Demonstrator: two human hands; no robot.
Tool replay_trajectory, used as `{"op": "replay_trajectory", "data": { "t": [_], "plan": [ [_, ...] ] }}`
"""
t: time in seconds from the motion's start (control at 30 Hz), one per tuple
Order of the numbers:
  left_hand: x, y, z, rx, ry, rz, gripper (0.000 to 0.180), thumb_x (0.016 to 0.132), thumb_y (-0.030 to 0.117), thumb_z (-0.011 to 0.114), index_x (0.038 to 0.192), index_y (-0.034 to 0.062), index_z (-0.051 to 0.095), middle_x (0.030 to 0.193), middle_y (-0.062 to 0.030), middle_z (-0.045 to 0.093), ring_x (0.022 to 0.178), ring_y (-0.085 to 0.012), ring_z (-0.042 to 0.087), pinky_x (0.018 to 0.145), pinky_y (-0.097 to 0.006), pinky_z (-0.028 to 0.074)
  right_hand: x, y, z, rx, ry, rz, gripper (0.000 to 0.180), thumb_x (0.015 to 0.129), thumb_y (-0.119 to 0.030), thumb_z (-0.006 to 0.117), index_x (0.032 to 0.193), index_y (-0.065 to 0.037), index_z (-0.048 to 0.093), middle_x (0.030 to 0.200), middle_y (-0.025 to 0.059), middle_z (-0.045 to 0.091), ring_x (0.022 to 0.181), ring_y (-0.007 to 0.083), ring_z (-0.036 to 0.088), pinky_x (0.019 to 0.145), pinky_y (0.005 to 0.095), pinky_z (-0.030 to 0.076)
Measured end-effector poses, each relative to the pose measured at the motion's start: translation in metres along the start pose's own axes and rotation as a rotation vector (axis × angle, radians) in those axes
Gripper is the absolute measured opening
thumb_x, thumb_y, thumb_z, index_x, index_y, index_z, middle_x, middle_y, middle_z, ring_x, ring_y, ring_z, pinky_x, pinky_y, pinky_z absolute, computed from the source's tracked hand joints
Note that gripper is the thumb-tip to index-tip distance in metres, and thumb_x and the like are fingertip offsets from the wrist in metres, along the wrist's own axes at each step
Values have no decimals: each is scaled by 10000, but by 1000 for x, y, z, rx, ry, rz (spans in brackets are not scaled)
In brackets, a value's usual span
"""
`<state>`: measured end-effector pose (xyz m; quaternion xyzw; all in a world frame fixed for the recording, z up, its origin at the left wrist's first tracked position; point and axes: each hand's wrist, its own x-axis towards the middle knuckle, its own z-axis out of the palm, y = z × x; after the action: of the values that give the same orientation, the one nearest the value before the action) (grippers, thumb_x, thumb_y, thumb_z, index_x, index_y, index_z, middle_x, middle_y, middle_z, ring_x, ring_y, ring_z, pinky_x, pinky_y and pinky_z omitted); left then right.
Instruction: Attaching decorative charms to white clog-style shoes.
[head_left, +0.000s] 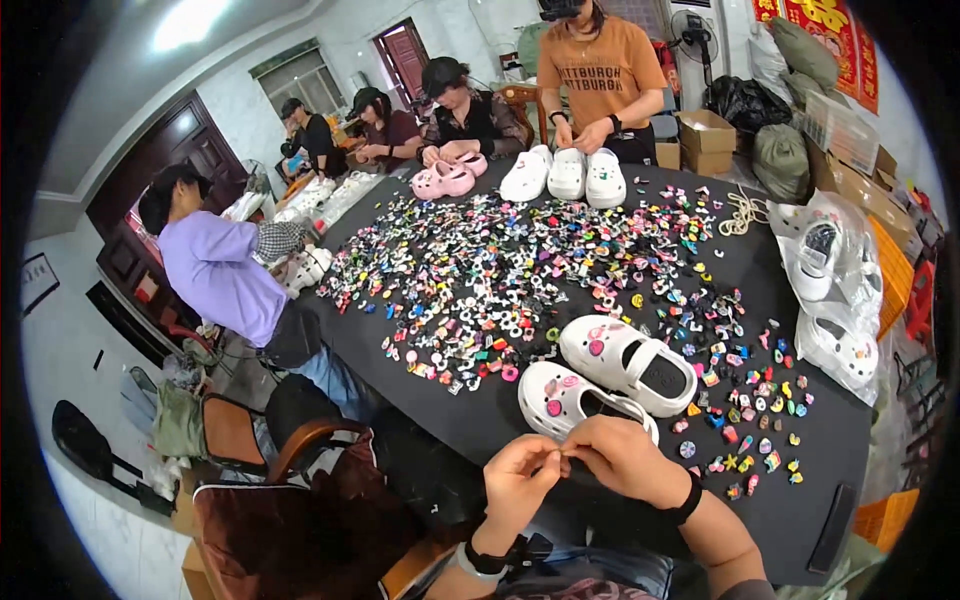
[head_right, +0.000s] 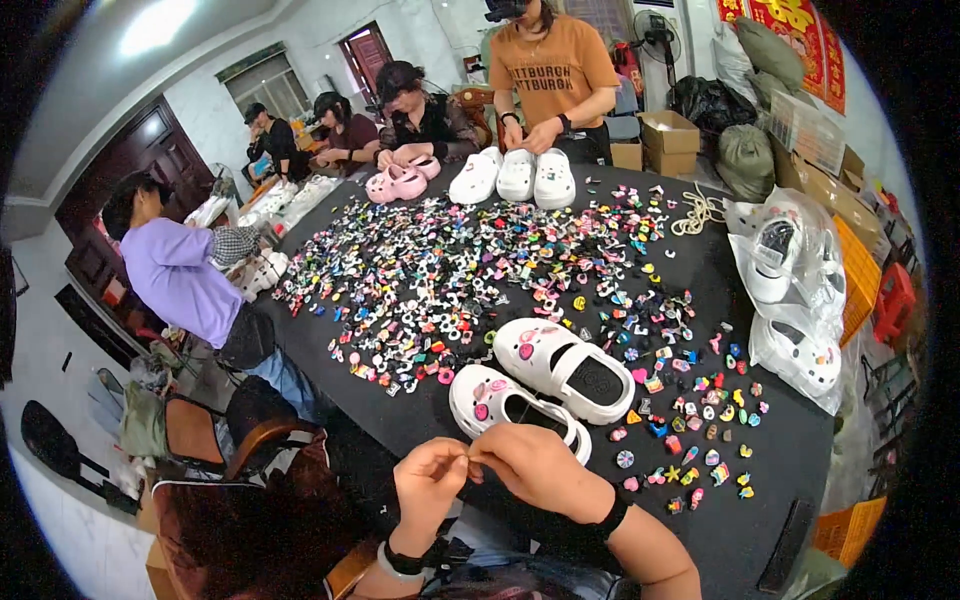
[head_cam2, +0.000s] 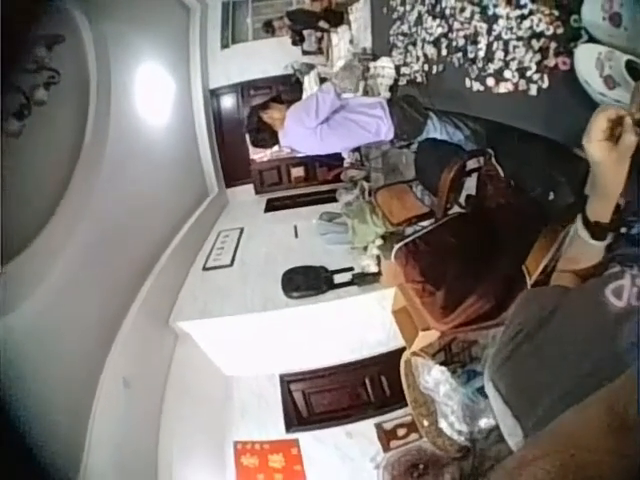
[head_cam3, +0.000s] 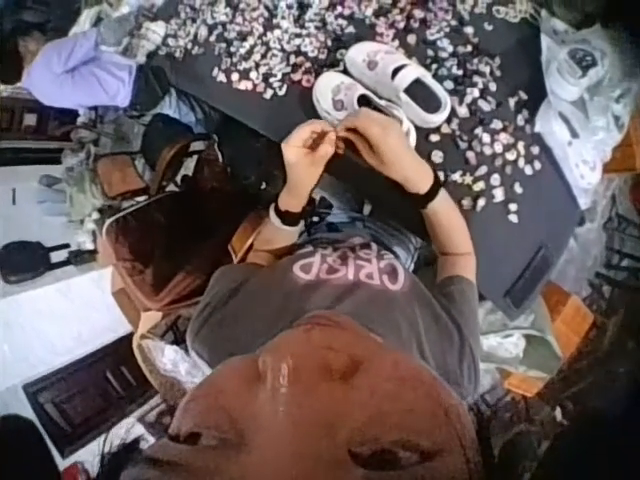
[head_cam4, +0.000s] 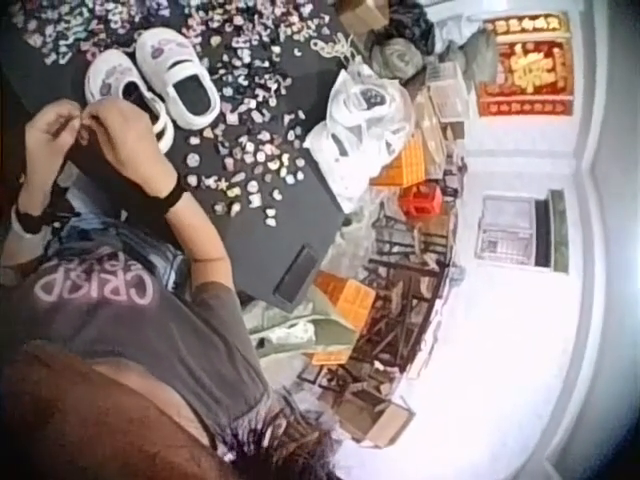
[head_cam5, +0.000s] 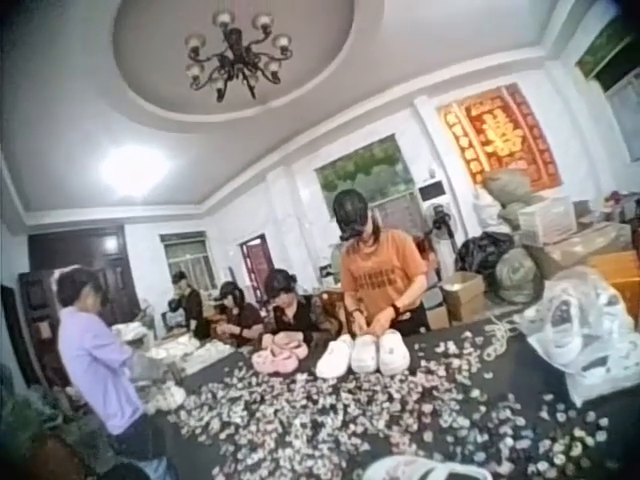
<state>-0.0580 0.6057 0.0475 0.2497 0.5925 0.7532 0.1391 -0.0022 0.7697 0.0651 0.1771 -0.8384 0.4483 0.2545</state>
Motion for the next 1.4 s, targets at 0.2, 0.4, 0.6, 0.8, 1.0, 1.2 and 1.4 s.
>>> {"op": "replay_trajectory", "data": {
  "t": [0.2,0.4,0.6,0.8,1.0,1.2,1.4],
  "plan": [
    [1,-7,2,-44,26,-54,104,872,-59,520,947,-67,591,833,-111,642,685,-159,627,632,-286,537,-4,7,11,-145,122,-154,208,747,-15,626,944,-40,566,854,104,616,745,287,625,627,357,507],
    [4,-10,-1,-350,0,-127,118,885,-37,493,932,-67,597,825,-117,631,656,-162,604,597,-299,532,0,17,19,-108,184,-266,258,695,-8,629,945,-28,570,884,119,613,766,297,625,631,356,514],
    [-2,-15,-3,-487,7,-231,118,882,-1,496,944,-52,583,823,-112,613,641,-168,590,567,-306,521,-10,34,31,-137,215,-340,283,730,-3,649,1002,-22,572,915,105,610,774,270,628,656,343,523],
    [-6,-16,-6,-653,-6,-421,116,889,45,498,925,-23,586,781,-87,596,646,-159,586,543,-311,513,-15,37,34,-137,221,-364,328,695,9,681,1002,-27,570,919,99,605,767,257,625,651,335,525],
    [-7,-14,-8,-727,-29,-513,106,882,74,529,923,5,598,770,-69,598,651,-148,585,541,-314,514,-17,38,35,-107,225,-371,323,701,3,686,1002,-28,574,916,98,611,769,254,627,650,332,525],
    [-10,-5,4,-643,-8,-392,96,882,8,521,931,-21,598,811,-94,604,661,-165,596,549,-315,523,-14,36,27,-85,236,-394,309,707,-4,698,994,-29,587,931,107,631,791,256,640,653,336,529],
    [-7,2,6,-139,10,63,134,850,-110,500,923,-44,590,854,-135,592,667,-180,591,560,-309,540,-10,30,23,18,236,-336,200,746,66,656,913,-41,636,967,111,678,853,225,661,694,307,528]
  ]
}}
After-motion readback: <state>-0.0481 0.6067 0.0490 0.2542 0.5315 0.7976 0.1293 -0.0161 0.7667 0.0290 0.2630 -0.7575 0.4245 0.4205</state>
